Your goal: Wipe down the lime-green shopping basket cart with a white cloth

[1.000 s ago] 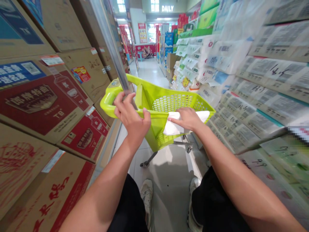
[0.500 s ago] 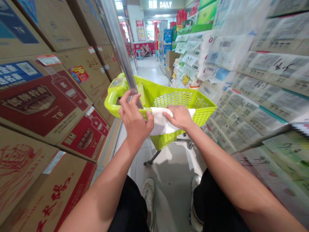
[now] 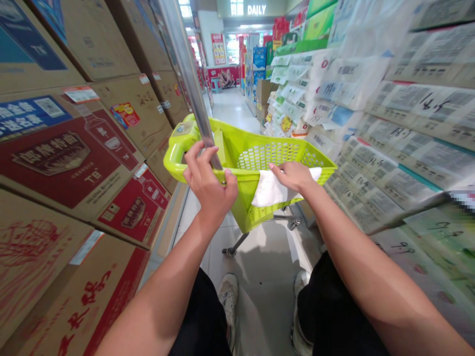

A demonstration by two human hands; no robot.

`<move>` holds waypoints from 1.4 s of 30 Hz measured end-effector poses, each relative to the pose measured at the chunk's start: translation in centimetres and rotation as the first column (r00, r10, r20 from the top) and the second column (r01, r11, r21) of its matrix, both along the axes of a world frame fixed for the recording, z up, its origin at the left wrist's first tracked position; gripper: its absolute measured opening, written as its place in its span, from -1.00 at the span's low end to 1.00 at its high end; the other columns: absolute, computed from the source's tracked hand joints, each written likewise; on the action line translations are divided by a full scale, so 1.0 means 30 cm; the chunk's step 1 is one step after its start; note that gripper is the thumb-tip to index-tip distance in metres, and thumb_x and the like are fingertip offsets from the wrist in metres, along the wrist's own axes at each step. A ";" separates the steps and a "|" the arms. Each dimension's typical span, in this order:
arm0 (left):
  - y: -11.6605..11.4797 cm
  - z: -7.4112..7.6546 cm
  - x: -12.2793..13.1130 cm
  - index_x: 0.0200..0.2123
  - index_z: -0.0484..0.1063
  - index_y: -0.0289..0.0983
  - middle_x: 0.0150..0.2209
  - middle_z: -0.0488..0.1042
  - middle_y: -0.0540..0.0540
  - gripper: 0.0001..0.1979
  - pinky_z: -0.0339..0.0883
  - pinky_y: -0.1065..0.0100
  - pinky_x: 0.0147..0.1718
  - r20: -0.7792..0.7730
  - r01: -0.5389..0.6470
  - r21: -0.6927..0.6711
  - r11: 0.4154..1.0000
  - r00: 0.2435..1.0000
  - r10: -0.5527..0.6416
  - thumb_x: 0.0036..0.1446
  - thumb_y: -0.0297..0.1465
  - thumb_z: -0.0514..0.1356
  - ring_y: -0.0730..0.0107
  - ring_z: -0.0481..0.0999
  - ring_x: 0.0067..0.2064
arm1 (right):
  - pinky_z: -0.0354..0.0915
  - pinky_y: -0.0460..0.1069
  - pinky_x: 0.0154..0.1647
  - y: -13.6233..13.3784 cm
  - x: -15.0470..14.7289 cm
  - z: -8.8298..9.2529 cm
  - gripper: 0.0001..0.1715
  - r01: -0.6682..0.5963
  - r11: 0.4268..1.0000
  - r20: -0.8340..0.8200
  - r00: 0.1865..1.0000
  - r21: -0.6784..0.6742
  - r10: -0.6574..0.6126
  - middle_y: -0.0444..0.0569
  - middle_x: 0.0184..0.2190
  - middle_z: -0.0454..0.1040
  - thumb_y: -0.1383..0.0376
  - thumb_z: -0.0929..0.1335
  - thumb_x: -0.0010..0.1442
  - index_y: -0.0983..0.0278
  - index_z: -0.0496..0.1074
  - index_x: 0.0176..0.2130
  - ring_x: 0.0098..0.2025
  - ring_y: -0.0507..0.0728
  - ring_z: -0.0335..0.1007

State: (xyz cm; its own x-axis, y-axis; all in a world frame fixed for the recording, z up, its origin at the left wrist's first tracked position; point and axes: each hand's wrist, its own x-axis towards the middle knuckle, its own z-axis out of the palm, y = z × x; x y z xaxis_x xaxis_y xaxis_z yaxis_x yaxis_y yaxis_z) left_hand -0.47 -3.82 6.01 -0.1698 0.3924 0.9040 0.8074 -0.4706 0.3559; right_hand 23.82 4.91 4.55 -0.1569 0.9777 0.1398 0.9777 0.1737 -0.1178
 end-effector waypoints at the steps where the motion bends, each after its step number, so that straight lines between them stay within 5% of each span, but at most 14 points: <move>1: -0.003 0.000 0.002 0.18 0.32 -0.21 0.29 0.34 -0.32 -0.51 0.21 -0.11 0.23 -0.003 -0.003 0.009 1.000 1.000 0.003 0.23 -0.18 0.15 -0.12 0.34 0.34 | 0.20 0.05 -0.23 -0.004 -0.023 0.010 0.03 -0.025 1.000 -0.005 1.000 -0.011 0.025 0.24 -0.18 0.67 -0.31 -0.04 0.42 0.27 0.66 -0.23 -0.08 0.35 0.59; 6: -0.011 -0.001 0.000 0.15 0.34 -0.21 0.26 0.35 -0.33 -0.54 0.23 -0.10 0.20 -0.025 -0.022 0.025 0.999 0.999 0.023 0.22 -0.20 0.15 -0.10 0.35 0.31 | 0.18 0.05 -0.27 -0.066 -0.178 0.050 0.00 -0.264 0.964 -0.087 0.960 0.039 0.266 0.16 -0.25 0.65 -0.27 -0.07 0.44 0.24 0.61 -0.29 -0.15 0.31 0.56; 10: -0.006 -0.008 -0.022 0.16 0.32 -0.21 0.28 0.31 -0.34 -0.49 0.14 -0.12 0.27 0.001 -0.008 0.002 1.000 1.000 0.008 0.15 -0.22 0.17 -0.16 0.30 0.34 | 0.25 0.07 -0.15 -0.117 -0.265 0.034 -0.13 -0.381 0.891 -0.203 0.878 0.249 0.432 0.08 -0.14 0.64 -0.23 -0.05 0.47 0.20 0.55 -0.02 -0.10 0.29 0.53; 15: 0.011 -0.015 -0.063 0.19 0.29 -0.21 0.30 0.26 -0.33 -0.44 0.12 -0.09 0.30 0.041 0.001 -0.066 0.998 0.999 0.002 0.11 -0.25 0.16 -0.15 0.24 0.38 | 0.25 0.19 0.19 -0.127 -0.240 -0.011 -0.28 -0.387 0.779 -0.281 0.777 0.493 0.564 0.22 0.15 0.48 -0.16 0.13 0.47 0.28 0.34 0.25 0.17 0.33 0.38; 20: 0.033 -0.010 -0.081 0.19 0.28 -0.19 0.29 0.25 -0.29 -0.43 0.16 -0.08 0.30 0.061 -0.024 -0.082 0.996 0.998 0.029 0.07 -0.31 0.16 -0.11 0.23 0.38 | 0.22 0.22 0.23 -0.154 -0.231 -0.030 -0.36 -0.513 0.703 -0.179 0.731 0.493 0.658 0.20 0.18 0.49 -0.08 0.18 0.48 0.27 0.33 0.28 0.20 0.35 0.35; 26: 0.033 -0.002 -0.079 0.17 0.29 -0.15 0.26 0.28 -0.28 -0.43 0.23 -0.09 0.25 0.051 -0.034 -0.063 0.997 0.998 0.038 0.04 -0.36 0.16 -0.10 0.27 0.34 | 0.19 0.11 0.15 -0.144 -0.213 -0.042 -0.29 -0.461 0.814 -0.140 0.834 0.354 0.534 0.17 0.17 0.53 -0.10 0.06 0.51 0.30 0.38 0.23 0.19 0.30 0.39; 33: 0.023 0.005 -0.076 0.14 0.33 -0.18 0.22 0.32 -0.30 -0.46 0.26 -0.08 0.21 0.018 -0.022 -0.029 0.999 1.000 0.023 0.03 -0.37 0.17 -0.09 0.31 0.31 | 0.13 0.04 -0.18 -0.075 -0.030 -0.042 -0.24 -0.170 0.974 0.001 0.985 0.152 0.172 0.14 -0.12 0.66 -0.10 0.01 0.52 0.25 0.58 -0.10 -0.11 0.27 0.54; 37: 0.022 0.002 -0.059 0.13 0.34 -0.20 0.24 0.30 -0.32 -0.49 0.16 -0.11 0.28 0.036 0.026 -0.023 0.999 0.999 -0.025 0.06 -0.35 0.18 -0.13 0.28 0.35 | 0.11 0.05 -0.17 -0.071 -0.003 -0.052 -0.26 -0.163 0.971 0.019 0.986 0.174 0.163 0.17 -0.11 0.65 -0.12 0.05 0.50 0.27 0.57 -0.13 -0.08 0.29 0.53; 42: 0.014 -0.008 -0.032 0.15 0.35 -0.22 0.30 0.26 -0.32 -0.51 0.08 -0.21 0.33 0.003 -0.027 -0.042 0.999 1.000 0.028 0.18 -0.22 0.16 -0.18 0.24 0.39 | 0.10 0.07 -0.06 -0.116 -0.168 -0.046 -0.23 -0.287 0.903 -0.060 0.945 0.319 0.321 0.19 -0.04 0.62 -0.19 0.07 0.49 0.31 0.50 0.01 0.00 0.32 0.46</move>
State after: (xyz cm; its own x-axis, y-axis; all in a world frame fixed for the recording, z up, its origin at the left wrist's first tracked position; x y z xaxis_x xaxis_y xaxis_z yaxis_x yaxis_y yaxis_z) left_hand -1.45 -3.39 5.78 -0.1845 0.4252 0.8861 0.8183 -0.4329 0.3781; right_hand 18.78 1.42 3.16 -0.4067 0.7930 0.4537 0.8558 0.5044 -0.1145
